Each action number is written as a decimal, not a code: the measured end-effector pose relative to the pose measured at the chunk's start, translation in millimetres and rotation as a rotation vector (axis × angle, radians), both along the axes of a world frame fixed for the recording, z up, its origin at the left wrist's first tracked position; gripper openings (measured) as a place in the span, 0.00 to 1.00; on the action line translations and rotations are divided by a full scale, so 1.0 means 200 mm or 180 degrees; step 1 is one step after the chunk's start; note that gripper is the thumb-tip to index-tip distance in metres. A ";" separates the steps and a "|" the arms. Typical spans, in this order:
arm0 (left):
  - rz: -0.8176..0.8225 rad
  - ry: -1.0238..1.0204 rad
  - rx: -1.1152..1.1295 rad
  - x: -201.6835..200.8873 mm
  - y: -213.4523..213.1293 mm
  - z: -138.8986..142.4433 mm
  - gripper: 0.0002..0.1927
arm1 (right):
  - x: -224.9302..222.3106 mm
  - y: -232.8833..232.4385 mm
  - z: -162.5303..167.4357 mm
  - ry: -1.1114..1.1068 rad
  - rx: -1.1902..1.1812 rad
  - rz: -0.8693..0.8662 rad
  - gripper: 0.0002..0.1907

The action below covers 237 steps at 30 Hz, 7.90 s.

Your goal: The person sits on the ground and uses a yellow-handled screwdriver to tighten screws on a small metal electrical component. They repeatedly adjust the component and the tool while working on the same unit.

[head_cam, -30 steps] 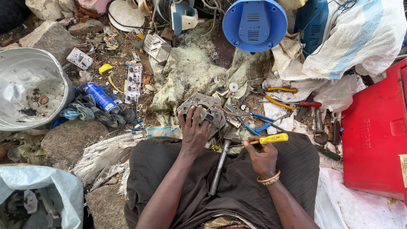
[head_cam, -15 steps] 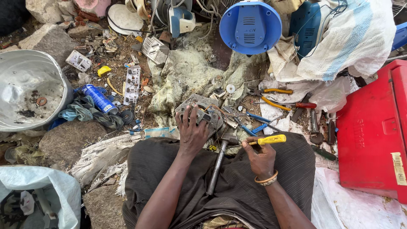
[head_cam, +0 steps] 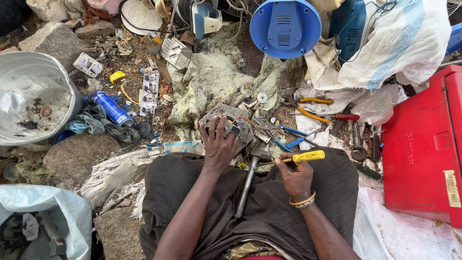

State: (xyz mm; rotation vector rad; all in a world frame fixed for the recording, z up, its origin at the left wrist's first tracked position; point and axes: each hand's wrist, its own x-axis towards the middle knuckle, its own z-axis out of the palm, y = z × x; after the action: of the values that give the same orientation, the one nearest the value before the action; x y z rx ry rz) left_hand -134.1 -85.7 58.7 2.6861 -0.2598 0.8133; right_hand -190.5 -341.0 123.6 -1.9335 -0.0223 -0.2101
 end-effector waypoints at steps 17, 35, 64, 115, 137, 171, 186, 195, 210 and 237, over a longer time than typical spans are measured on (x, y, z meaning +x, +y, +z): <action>0.0205 -0.0261 -0.1108 -0.29 0.24 0.31 0.06 | 0.00 0.03 -0.04 -0.0232 -0.0317 0.0022 0.09; 0.0148 0.1185 -0.1692 -0.35 0.72 0.30 0.40 | -0.03 0.17 0.00 -0.0173 0.1119 0.0557 0.25; -0.0521 0.2528 -0.2126 0.14 0.37 0.00 0.59 | -0.01 0.17 0.33 -0.0737 -0.0110 0.0633 0.34; -0.1129 0.1530 -0.2045 0.34 0.35 -0.16 0.18 | 0.40 0.77 0.41 -0.1581 0.0822 0.0956 0.25; -0.0992 0.1463 -0.2167 0.33 0.37 -0.16 0.18 | 0.34 0.91 0.96 -0.0929 -0.3252 0.1579 0.18; -0.1115 0.1106 -0.2305 0.08 0.34 -0.04 0.20 | 0.22 0.75 0.11 -0.0764 -0.0476 0.0848 0.09; -0.0716 0.1355 -0.1871 0.16 0.36 -0.13 0.20 | 0.28 0.75 0.10 -0.0727 -0.0010 0.1072 0.22; -0.0654 0.1248 -0.2022 0.15 0.36 -0.15 0.23 | 0.30 0.78 0.09 -0.1055 -0.0691 0.0807 0.15; -0.0683 0.1209 -0.2126 0.17 0.35 -0.17 0.24 | 0.31 0.77 0.08 -0.0542 -0.0060 0.0644 0.13; -0.0691 0.1400 -0.2034 0.17 0.36 -0.15 0.21 | 0.33 0.78 0.16 -0.0873 0.0050 0.1332 0.17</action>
State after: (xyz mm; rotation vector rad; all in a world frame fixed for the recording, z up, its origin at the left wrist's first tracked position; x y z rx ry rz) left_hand -99.2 -13.8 27.7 2.1053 -0.1461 0.1750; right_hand -125.4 -184.0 154.9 -1.8251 -0.5988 -0.1912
